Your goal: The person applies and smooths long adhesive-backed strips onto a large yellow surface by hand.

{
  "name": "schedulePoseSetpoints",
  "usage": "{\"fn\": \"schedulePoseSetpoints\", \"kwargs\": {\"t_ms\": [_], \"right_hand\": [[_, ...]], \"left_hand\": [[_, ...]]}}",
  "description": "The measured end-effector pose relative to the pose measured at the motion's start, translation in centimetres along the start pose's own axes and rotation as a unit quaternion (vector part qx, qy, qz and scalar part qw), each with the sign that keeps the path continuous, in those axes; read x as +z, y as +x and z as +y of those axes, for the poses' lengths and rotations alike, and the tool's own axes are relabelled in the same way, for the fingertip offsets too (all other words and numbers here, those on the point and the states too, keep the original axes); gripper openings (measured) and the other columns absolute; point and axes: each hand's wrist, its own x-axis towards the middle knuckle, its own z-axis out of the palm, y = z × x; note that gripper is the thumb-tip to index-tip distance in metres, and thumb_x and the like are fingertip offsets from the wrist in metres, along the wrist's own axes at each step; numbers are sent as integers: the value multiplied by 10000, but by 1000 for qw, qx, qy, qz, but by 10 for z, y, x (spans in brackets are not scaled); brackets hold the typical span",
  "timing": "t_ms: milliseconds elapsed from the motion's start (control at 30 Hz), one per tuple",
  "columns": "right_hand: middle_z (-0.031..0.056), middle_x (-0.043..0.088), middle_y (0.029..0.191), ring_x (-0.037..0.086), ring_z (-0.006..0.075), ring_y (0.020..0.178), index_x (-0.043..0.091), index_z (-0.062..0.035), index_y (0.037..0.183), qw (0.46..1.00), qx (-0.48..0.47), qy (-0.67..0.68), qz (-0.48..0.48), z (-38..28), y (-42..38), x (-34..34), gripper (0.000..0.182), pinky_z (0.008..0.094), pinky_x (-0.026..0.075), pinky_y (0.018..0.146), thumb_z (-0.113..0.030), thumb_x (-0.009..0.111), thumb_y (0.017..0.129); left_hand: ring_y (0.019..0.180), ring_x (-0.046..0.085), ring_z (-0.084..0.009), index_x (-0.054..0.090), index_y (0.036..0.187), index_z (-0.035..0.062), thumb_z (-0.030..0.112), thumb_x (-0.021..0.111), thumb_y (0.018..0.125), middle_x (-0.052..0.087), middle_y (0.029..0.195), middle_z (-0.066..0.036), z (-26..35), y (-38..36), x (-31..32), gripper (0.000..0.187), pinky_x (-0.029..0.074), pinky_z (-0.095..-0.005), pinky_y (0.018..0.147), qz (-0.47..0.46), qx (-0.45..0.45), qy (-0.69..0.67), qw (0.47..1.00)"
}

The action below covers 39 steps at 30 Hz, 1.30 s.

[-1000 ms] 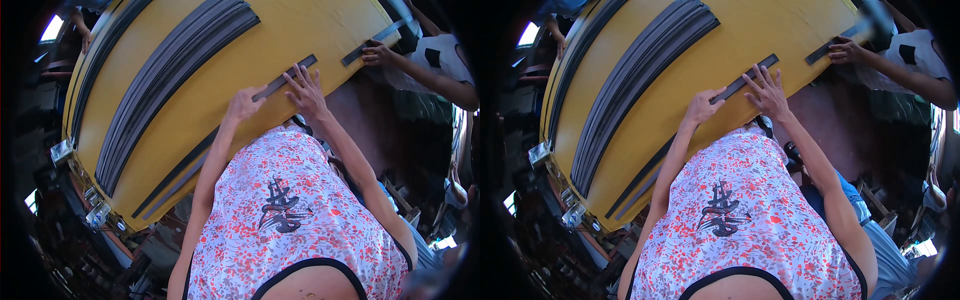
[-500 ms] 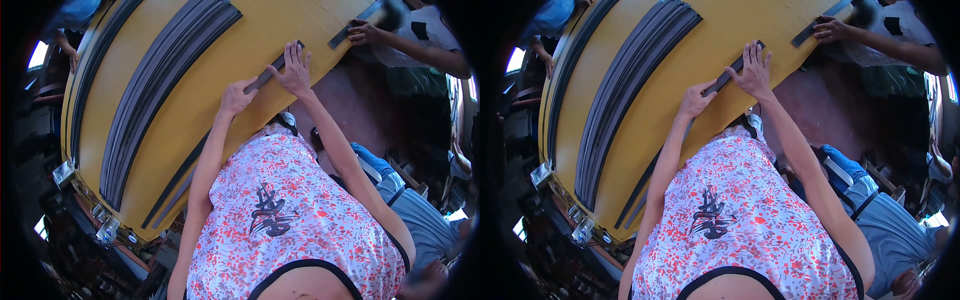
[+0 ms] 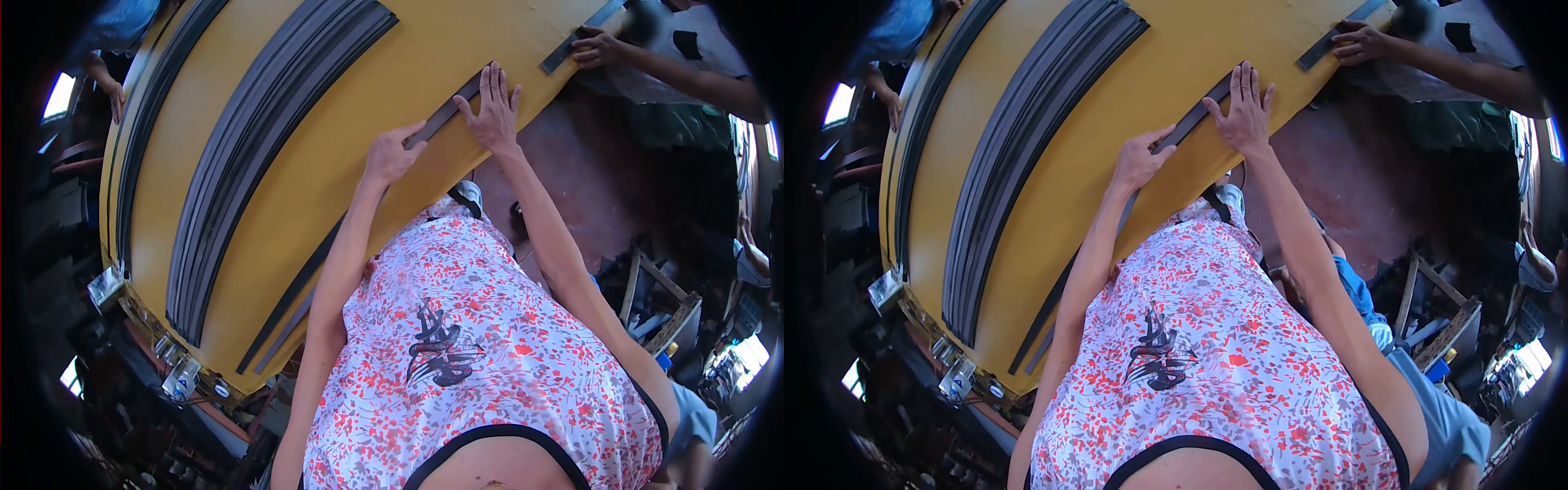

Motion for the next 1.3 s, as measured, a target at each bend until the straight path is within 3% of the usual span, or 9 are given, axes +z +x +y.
{"fn": "schedulePoseSetpoints", "kwargs": {"t_ms": [233, 300, 333, 400, 667, 967, 1133, 1233, 1300], "right_hand": [[143, 228, 1645, 228, 311, 1515, 262, -45, 1568, 998, -15, -18, 54, -4, -3, -6, 870, 578, 74, 1213, -618, 499, 957], [122, 410, 1561, 422, 320, 1398, 540, -120, 1428, 993, -102, 23, 52, -10, -4, -20, 558, 513, 246, 1183, -385, 631, 946], [122, 410, 1561, 422, 320, 1398, 540, -120, 1428, 993, -102, 25, 52, -12, -4, -22, 558, 513, 246, 1183, -385, 631, 946], [75, 585, 1381, 553, 297, 1215, 721, -163, 1189, 963, -198, 163, -79, -14, -6, -26, 321, 427, 399, 1067, -160, 694, 869], [46, 640, 1185, 577, 275, 1122, 755, -175, 1102, 954, -242, 144, -99, -21, 11, -38, 279, 398, 448, 974, -112, 690, 838], [49, 647, 1163, 582, 275, 1117, 756, -163, 1079, 952, -254, 123, -114, -19, 20, -41, 277, 397, 434, 990, -92, 684, 821], [59, 632, 1185, 584, 281, 1130, 731, -157, 1123, 951, -274, 102, -104, -17, 19, -34, 306, 405, 446, 977, -70, 695, 831], [59, 639, 1180, 580, 283, 1124, 732, -155, 1128, 948, -263, 124, -130, -20, 20, -37, 309, 405, 435, 1005, -80, 669, 835], [64, 636, 1181, 579, 287, 1129, 725, -161, 1146, 945, -267, 125, -143, -22, 20, -43, 307, 408, 440, 1003, -101, 679, 849]], "left_hand": [[939, 674, -225, 637, 1316, 55, 255, 769, 805, 713, 1066, -152, -9, -4, -1, 564, 528, -326, 870, -37, -81, -126, 988], [854, 624, -166, 622, 1331, 36, 192, 774, 815, 679, 1030, -94, -5, -4, -4, 560, 517, -291, 799, -38, -62, -96, 993], [770, 574, -108, 607, 1345, 16, 129, 780, 826, 645, 993, -36, -3, -4, -5, 559, 507, -256, 728, -41, -42, -67, 996], [780, 579, -108, 593, 1360, 16, 122, 776, 829, 645, 1020, -52, -8, -3, -4, 571, 510, -249, 736, -45, -34, -75, 996], [860, 652, -165, 588, 1378, 56, 168, 754, 831, 667, 1111, -131, -2, -27, -31, 582, 535, -293, 803, -70, -53, -158, 984], [564, 565, -114, 592, 1383, 77, 181, 739, 882, 697, 965, -99, -21, -95, -60, 532, 483, -257, 535, -119, -211, -126, 962], [938, 723, -237, 644, 1321, 104, 175, 743, 871, 699, 1232, -153, -24, -103, -51, 467, 546, -309, 825, -10, -112, -29, 993], [1132, 676, -274, 648, 1314, 110, 167, 743, 861, 676, 1249, -164, -26, -101, -47, 466, 508, -327, 957, 4, -84, -20, 996], [1113, 683, -278, 649, 1313, 112, 166, 744, 860, 682, 1240, -159, -31, -101, -44, 467, 515, -330, 947, 10, -78, -24, 997]]}}
